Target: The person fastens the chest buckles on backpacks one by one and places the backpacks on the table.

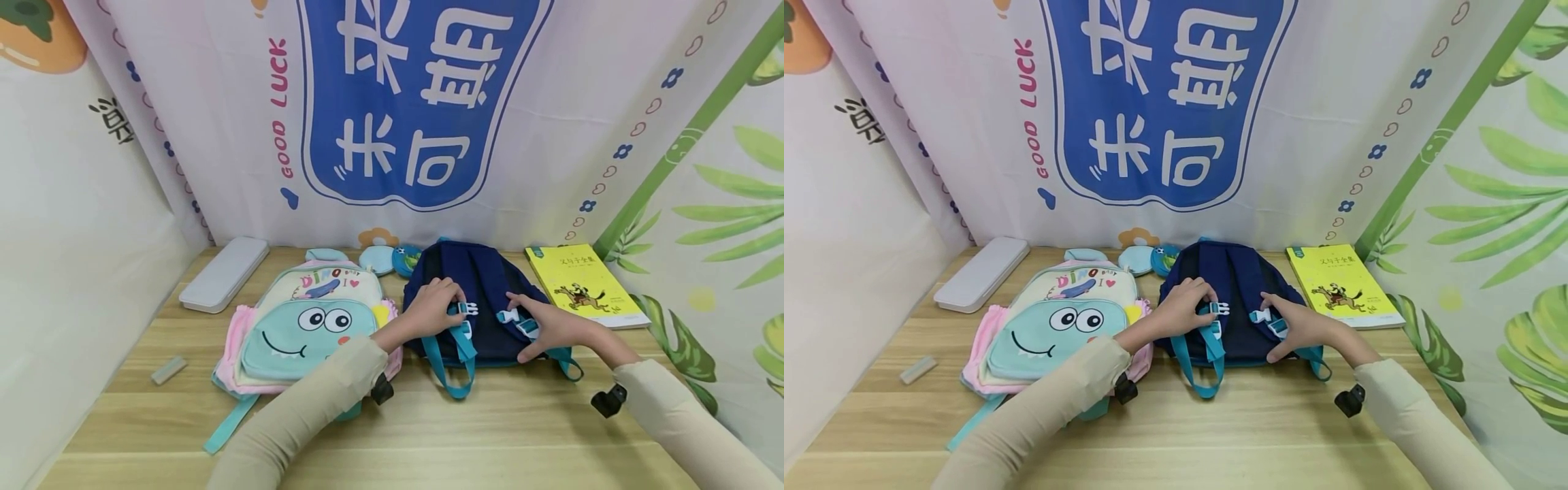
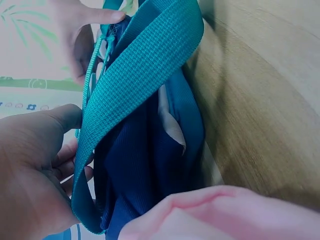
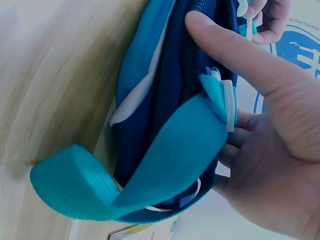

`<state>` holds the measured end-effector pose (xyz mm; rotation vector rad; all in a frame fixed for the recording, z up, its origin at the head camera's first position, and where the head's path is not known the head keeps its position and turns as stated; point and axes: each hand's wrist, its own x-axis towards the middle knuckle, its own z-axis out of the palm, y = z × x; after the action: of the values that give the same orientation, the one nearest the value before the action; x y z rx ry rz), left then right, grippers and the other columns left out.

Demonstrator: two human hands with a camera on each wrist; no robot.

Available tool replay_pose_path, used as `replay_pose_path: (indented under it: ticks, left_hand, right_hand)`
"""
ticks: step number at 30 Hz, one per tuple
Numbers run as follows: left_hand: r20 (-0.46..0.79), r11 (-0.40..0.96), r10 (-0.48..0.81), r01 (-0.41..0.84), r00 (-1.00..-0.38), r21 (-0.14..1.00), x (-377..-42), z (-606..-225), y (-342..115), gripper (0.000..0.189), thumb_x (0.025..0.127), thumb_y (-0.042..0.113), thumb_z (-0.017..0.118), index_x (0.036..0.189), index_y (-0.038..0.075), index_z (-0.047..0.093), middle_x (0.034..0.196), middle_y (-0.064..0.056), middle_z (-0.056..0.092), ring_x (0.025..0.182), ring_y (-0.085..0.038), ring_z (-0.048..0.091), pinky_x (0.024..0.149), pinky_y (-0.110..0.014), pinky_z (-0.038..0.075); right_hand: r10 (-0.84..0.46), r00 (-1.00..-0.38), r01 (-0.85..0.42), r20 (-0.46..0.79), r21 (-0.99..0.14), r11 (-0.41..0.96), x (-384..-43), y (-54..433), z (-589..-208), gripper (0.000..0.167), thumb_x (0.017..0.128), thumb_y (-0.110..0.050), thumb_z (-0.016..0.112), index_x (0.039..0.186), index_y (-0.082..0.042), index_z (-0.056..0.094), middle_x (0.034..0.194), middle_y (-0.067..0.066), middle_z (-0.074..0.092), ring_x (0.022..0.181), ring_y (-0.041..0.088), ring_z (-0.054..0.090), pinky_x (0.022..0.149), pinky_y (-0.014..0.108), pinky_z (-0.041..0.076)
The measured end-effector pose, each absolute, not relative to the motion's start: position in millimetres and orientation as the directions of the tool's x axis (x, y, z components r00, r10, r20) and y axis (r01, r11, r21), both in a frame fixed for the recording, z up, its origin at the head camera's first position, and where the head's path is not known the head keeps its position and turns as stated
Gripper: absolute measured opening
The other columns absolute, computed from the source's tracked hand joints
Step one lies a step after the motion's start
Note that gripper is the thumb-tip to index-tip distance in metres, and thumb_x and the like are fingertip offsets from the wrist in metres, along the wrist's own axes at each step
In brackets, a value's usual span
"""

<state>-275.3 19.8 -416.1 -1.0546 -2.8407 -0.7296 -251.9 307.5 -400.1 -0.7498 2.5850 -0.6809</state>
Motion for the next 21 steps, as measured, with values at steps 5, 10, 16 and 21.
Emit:
replay_pose_path:
  ticks: [5,10,16,21]
  left_hand:
    - [0.196,0.658,0.608,0.626,-0.769,0.417,-275,-418,20,0.023,0.097,0.03,0.07,0.113,0.014,0.066,0.108,-0.001,0.059,0.097,-0.016,0.048,0.084,-0.028,0.041]
    - [0.205,0.656,0.607,0.629,-0.768,0.417,-275,-419,20,0.023,0.097,0.03,0.07,0.113,0.013,0.066,0.108,-0.002,0.06,0.097,-0.017,0.048,0.085,-0.029,0.041]
    - [0.211,0.659,0.606,0.632,-0.767,0.408,-276,-421,20,0.023,0.097,0.031,0.07,0.113,0.014,0.066,0.108,-0.002,0.06,0.096,-0.016,0.049,0.085,-0.028,0.042]
    - [0.214,0.66,0.603,0.632,-0.768,0.407,-275,-421,20,0.023,0.097,0.031,0.07,0.112,0.014,0.067,0.107,-0.001,0.06,0.095,-0.016,0.049,0.084,-0.028,0.042]
  right_hand:
    - [-0.557,-0.819,-0.426,-0.134,-0.509,0.748,-251,300,-400,0.076,0.082,-0.038,0.086,0.138,-0.003,0.048,0.16,0.026,0.036,0.139,0.044,0.045,0.109,0.062,0.042]
    - [-0.527,-0.848,-0.454,-0.058,-0.437,0.777,-253,294,-404,0.057,0.09,-0.037,0.078,0.131,-0.005,0.056,0.148,0.023,0.052,0.08,0.015,0.058,0.081,0.035,0.049]
    - [-0.533,-0.845,-0.495,0.036,-0.429,0.755,-253,288,-409,0.015,0.098,-0.019,0.07,0.106,-0.013,0.059,0.146,0.027,0.055,0.085,0.02,0.07,0.073,0.032,0.052]
    - [-0.534,-0.843,-0.513,0.068,-0.4,0.759,-254,282,-412,0.011,0.098,-0.015,0.069,0.104,-0.014,0.06,0.139,0.023,0.062,0.119,0.038,0.066,0.091,0.049,0.057]
